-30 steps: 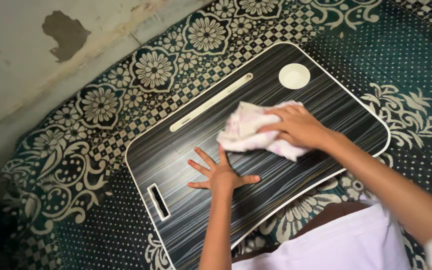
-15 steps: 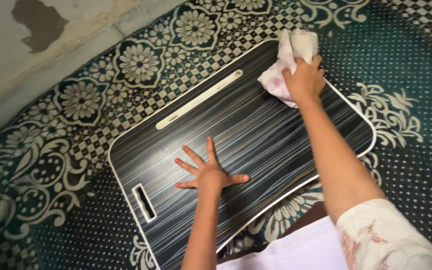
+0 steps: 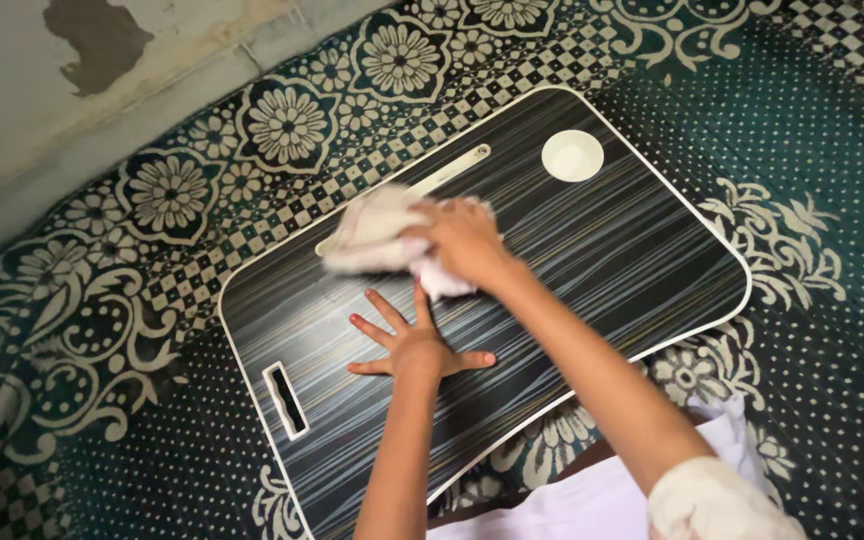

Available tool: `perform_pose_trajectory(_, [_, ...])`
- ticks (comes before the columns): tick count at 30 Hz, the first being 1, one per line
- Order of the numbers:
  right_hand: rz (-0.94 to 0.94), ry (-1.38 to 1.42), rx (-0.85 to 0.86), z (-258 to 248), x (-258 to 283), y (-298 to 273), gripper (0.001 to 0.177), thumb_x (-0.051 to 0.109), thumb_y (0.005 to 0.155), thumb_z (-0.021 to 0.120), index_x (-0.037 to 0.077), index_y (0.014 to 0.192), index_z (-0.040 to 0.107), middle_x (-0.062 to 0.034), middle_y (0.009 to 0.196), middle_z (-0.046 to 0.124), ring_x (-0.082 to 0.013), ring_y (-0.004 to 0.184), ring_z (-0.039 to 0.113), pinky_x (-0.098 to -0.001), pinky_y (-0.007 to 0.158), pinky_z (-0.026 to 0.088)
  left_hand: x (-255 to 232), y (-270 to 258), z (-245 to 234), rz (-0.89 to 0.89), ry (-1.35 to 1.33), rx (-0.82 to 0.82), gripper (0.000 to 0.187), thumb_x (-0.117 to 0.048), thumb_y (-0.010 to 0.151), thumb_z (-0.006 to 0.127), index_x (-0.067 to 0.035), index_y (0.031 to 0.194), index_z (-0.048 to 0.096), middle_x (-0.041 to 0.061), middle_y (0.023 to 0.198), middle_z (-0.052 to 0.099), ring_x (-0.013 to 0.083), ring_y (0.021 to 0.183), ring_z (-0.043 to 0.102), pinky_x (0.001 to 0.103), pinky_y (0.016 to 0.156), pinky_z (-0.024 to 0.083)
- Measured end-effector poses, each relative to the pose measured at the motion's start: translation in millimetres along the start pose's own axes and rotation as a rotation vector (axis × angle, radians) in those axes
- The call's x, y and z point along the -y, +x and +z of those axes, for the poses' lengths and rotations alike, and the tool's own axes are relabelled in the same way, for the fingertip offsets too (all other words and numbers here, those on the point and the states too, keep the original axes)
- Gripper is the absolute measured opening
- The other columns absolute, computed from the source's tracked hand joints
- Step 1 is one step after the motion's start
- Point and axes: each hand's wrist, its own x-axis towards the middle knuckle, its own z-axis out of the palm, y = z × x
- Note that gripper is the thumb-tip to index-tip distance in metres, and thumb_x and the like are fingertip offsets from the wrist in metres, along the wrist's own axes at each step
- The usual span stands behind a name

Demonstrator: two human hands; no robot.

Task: The person wipes the surface of a portable table with a cloth, then turns the table over to wipe the underside and legs before returning it to its upright position and wiping the surface again.

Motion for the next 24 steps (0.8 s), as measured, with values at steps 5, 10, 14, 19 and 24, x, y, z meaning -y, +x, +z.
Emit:
perform_pose_trajectory(5, [0.328,-0.107,-0.201,-10,-110,12,0.049,0.035,0.091,0.075,0.023,0.138,0.067,-0.0263,0.132,0.057,-0.0462,0.116,0.060,-0.0515,0.091,0.053,2,1,4,0.040,-0.068,-0.050,0.160,-0.068,0.040,0.096,-0.051,0.161,-0.008,0.024,0.164,-0.037,0.0547,0.146,-0.034,0.091,0.101,0.006])
perform_pose_trajectory(10, [0.990,0.038,-0.301,-39,-151,-4,0.063,0.040,0.080,0.085,0.020,0.135,0.063,-0.0264,0.146,0.044,-0.0449,0.103,0.066,-0.0504,0.083,0.055,6,6,7,0.064,-0.107,-0.069,0.162,-0.067,0.038,0.097,-0.050,0.161,-0.006,0.028,0.162,-0.037,0.0560,0.146,-0.035,0.092,0.100,0.002])
perform_pose_trajectory(14, [1.080,-0.017,-0.325,-12,-124,14,0.075,0.029,0.069,0.090,0.020,0.136,0.059,-0.0242,0.150,0.041,-0.0446,0.107,0.064,-0.0502,0.081,0.055,9,7,10,0.082,-0.121,-0.090,0.163,-0.066,0.037,0.097,-0.050,0.162,-0.005,0.028,0.162,-0.037,0.0566,0.145,-0.035,0.092,0.100,0.001])
perform_pose_trajectory(19, [0.339,0.180,0.170,13,-45,15,0.062,0.036,0.082,0.077,0.034,0.142,0.067,-0.0115,0.130,0.068,-0.0350,0.113,0.068,-0.0461,0.100,0.054,8,12,7,0.095,-0.055,-0.053,0.160,-0.071,0.038,0.094,-0.047,0.163,-0.003,0.027,0.160,-0.040,0.0585,0.144,-0.035,0.093,0.099,0.002])
perform_pose_trajectory(24, [0.213,0.079,-0.150,3,42,-6,0.049,0.045,0.068,0.083,0.035,0.115,0.076,0.0036,0.139,0.061,-0.0327,0.105,0.059,-0.0510,0.083,0.049,14,16,15,0.097,0.023,-0.043,0.154,-0.076,0.043,0.093,-0.034,0.165,0.008,0.028,0.162,-0.039,0.0607,0.144,-0.033,0.092,0.097,0.003])
